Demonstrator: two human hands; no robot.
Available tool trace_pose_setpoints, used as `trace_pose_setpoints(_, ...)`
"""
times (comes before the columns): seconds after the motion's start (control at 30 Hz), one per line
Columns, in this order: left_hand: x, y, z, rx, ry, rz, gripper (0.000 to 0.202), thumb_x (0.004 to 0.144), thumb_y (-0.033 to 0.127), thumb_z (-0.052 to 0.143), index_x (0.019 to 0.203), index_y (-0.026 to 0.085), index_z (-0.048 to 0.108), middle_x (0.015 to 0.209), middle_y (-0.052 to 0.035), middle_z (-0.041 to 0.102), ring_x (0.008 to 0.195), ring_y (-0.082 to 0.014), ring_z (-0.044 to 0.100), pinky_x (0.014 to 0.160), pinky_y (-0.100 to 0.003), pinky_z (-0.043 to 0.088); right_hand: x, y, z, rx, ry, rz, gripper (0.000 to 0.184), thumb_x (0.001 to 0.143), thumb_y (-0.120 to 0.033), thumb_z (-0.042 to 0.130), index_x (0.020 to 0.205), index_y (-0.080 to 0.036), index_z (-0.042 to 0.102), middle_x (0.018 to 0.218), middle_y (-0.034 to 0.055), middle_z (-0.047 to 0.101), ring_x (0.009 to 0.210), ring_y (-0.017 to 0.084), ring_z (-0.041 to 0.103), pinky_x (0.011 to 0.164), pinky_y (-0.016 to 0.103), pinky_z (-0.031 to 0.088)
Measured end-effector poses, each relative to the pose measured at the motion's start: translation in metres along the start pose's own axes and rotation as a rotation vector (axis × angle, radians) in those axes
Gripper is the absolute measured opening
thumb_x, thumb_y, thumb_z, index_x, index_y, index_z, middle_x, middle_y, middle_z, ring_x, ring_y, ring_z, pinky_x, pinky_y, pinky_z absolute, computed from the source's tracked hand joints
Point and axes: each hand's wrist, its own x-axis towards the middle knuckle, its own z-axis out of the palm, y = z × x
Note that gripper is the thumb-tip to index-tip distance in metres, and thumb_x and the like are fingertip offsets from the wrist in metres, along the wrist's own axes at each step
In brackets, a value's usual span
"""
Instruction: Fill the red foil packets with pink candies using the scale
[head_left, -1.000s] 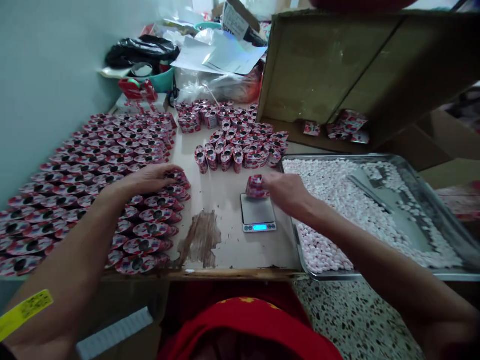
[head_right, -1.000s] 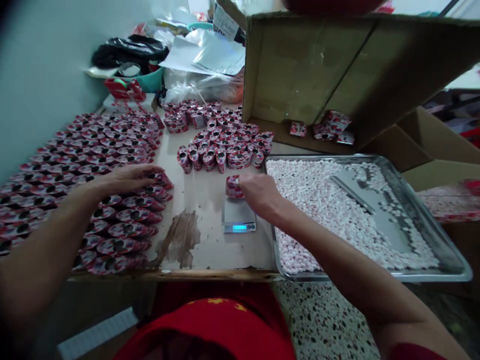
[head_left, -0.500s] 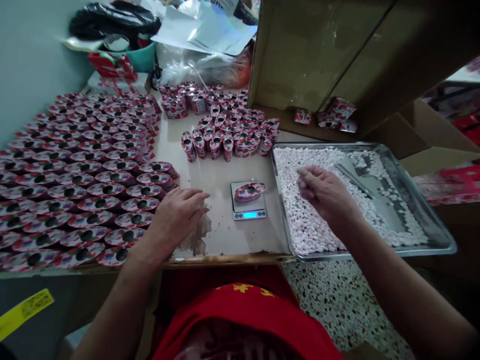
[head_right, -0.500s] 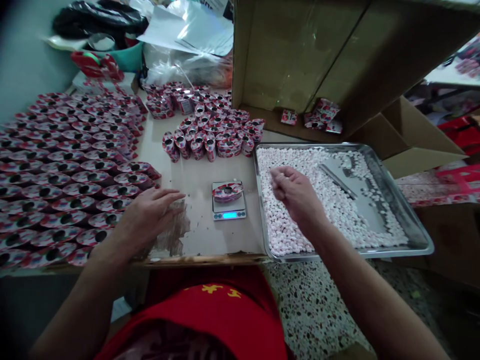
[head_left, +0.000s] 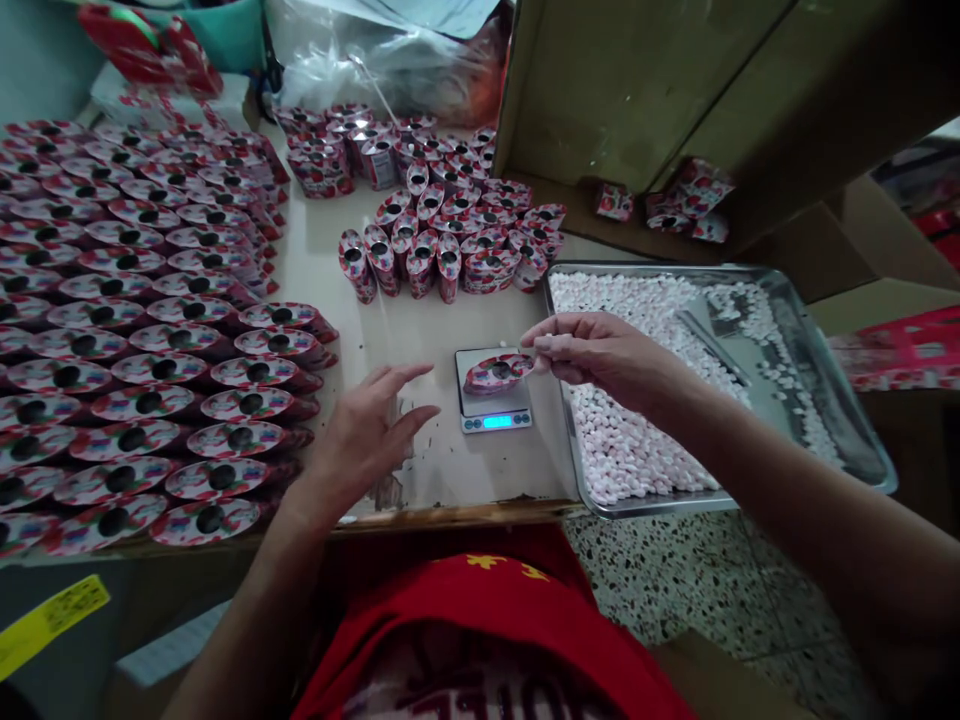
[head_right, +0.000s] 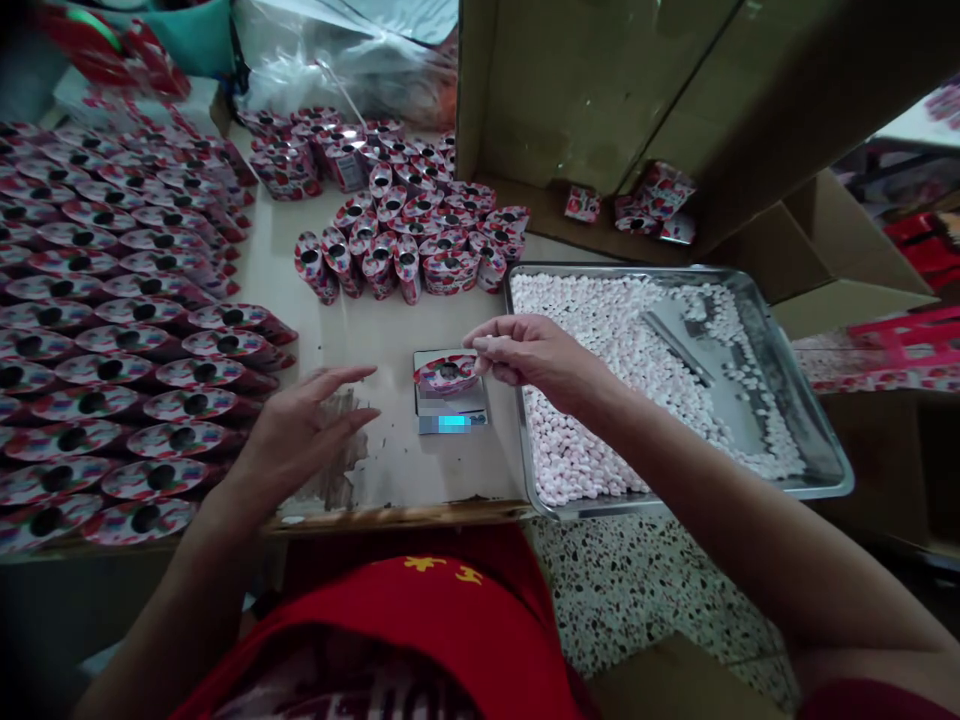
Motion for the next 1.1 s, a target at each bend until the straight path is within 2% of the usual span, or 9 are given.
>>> trace_pose_setpoints(0.23,0.004,0.000,0.023,-0.250,0.050,-0.165,0.048,0.089,0.033,0.082,0.135,0.024,0.069,0.126,-0.0079,0.077,0.112,-0.0248,0.074,0.099,-0.043,0.060,0.001,-0.010,0.010,-0.096,-0.021,-0.024,0.021,0.087,-0.036,0.081,0.092,-0.017,0.076,0.068,0.0009,0.063,0.055,0.009,0.043,0.047,0.024,0.024)
trace_pose_setpoints(0.47,0.012,0.007,0.042,-0.229,0.095,-0.118,0.054,0.083,0.023,0.087,0.133,0.025,0.068,0.121,-0.0058,0.078,0.110,-0.0235,0.073,0.098,-0.041,0.058,0.000,-0.018,0.020,-0.025,-0.035,0.003,0.020,0.088,-0.034,0.081,0.088,-0.016,0.074,0.066,0.0002,0.060,0.053,0.007,0.040,0.046,0.022,0.023)
trace_pose_setpoints(0.57,0.021,0.014,0.059,-0.135,0.096,-0.081,0.057,0.078,0.016,0.090,0.130,0.024,0.068,0.120,-0.0065,0.077,0.110,-0.0263,0.070,0.099,-0.044,0.055,0.002,-0.018,0.005,0.135,0.008,0.023,0.020,0.083,-0.031,0.082,0.090,-0.016,0.072,0.067,-0.0014,0.058,0.050,0.005,0.034,0.045,0.021,0.023)
trace_pose_setpoints(0.67,0.035,0.019,0.079,-0.079,0.074,-0.033,0.047,0.078,0.017,0.090,0.120,0.024,0.073,0.111,-0.0056,0.078,0.105,-0.0269,0.069,0.095,-0.043,0.055,-0.002,-0.001,-0.028,0.156,0.181,-0.059,0.020,0.077,-0.030,0.081,0.091,-0.018,0.072,0.065,-0.0024,0.057,0.051,0.007,0.037,0.047,0.021,0.028)
trace_pose_setpoints(0.73,0.046,0.022,0.087,-0.081,0.092,0.032,0.037,0.081,0.019,0.088,0.115,0.024,0.074,0.106,-0.0047,0.078,0.101,-0.0252,0.069,0.093,-0.041,0.055,-0.011,0.019,-0.052,-0.012,0.334,-0.155,0.019,0.078,-0.033,0.080,0.091,-0.020,0.075,0.071,0.0012,0.066,0.060,0.012,0.051,0.056,0.024,0.042)
trace_pose_setpoints(0.8,0.059,0.029,0.091,-0.066,0.134,0.164,0.030,0.086,0.017,0.082,0.114,0.023,0.075,0.107,-0.0052,0.076,0.101,-0.0236,0.068,0.094,-0.039,0.055,-0.024,0.041,-0.068,-0.269,0.448,-0.221,0.020,0.078,-0.039,0.082,0.087,-0.022,0.078,0.092,0.0070,0.076,0.089,0.022,0.067,0.079,0.034,0.053)
trace_pose_setpoints(0.9,0.082,0.054,0.093,0.044,0.153,0.452,0.022,0.096,0.015,0.067,0.115,0.024,0.076,0.114,-0.0077,0.075,0.112,-0.0246,0.066,0.104,-0.042,0.052,-0.043,0.067,-0.071,-0.400,0.579,-0.280,0.025,0.079,-0.048,0.085,0.088,-0.025,0.080,0.121,0.0093,0.077,0.125,0.032,0.062,0.107,0.048,0.048)
trace_pose_setpoints(1.0,0.107,0.090,0.099,0.132,0.033,0.692,0.024,0.106,0.022,0.056,0.120,0.028,0.074,0.123,-0.0074,0.072,0.128,-0.0269,0.060,0.114,-0.048,0.047,-0.048,0.080,-0.056,0.054,0.673,-0.310,0.029,0.090,-0.054,0.073,0.096,-0.026,0.077,0.110,0.0075,0.077,0.110,0.026,0.069,0.102,0.046,0.054)
trace_pose_setpoints(1.1,0.126,0.117,0.115,0.100,-0.141,0.857,0.026,0.106,0.021,0.054,0.122,0.031,0.073,0.126,-0.0052,0.071,0.131,-0.0255,0.059,0.116,-0.046,0.047,-0.039,0.088,-0.045,0.562,0.594,-0.235,0.030,0.094,-0.055,0.065,0.091,-0.025,0.068,0.089,0.0055,0.071,0.088,0.023,0.069,0.085,0.040,0.061)
